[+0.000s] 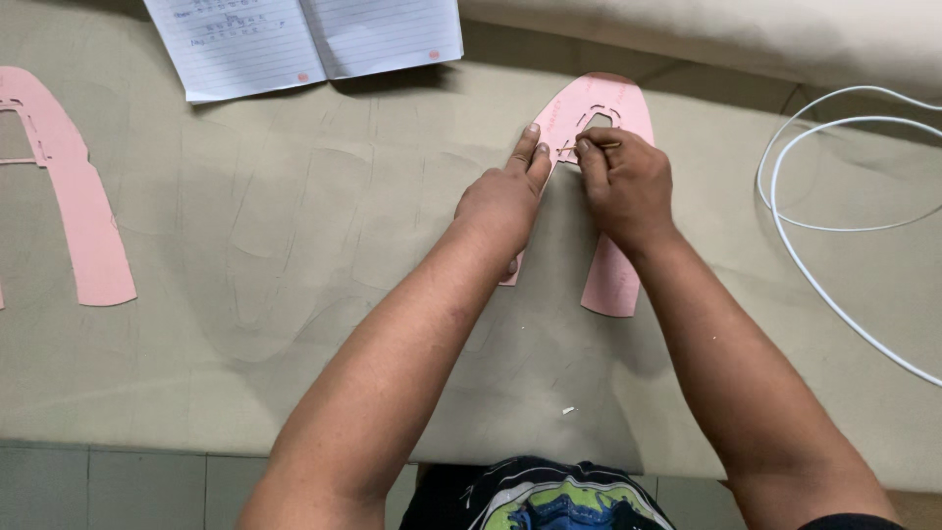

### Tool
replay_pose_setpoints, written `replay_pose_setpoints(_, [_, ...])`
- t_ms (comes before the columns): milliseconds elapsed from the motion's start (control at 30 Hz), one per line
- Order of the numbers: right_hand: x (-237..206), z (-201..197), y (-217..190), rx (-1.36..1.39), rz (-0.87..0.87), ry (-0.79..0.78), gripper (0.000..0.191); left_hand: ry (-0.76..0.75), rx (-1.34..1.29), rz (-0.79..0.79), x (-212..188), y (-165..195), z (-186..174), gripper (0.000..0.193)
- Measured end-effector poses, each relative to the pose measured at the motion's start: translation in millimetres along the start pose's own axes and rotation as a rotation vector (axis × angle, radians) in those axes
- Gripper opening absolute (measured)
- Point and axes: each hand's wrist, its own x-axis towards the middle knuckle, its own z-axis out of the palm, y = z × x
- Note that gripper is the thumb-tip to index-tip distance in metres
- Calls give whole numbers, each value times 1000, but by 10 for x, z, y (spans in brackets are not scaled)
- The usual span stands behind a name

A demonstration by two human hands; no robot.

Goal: The person works at a padded workbench with pink paper shoe pattern pieces. They hold each pattern flat and use a small pointed tool to punch or mark holes along the dashed guide lines, flip the pieces over to work the other side, briefly consult an open notebook, and reposition the patterns on the bench.

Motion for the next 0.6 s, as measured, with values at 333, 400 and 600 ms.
replay_pose_setpoints(333, [-351, -414, -155, 318, 276, 42, 18, 53, -234, -31, -105, -7, 36, 127])
replay_pose_setpoints(400, [-741, -565, -193, 445, 422, 46, 22, 222, -301, -55, -172, 12, 153, 124])
replay_pose_setpoints(600, [-2314, -1035, -295, 298, 800, -94, 29, 474, -398, -247, -463, 151, 650, 99])
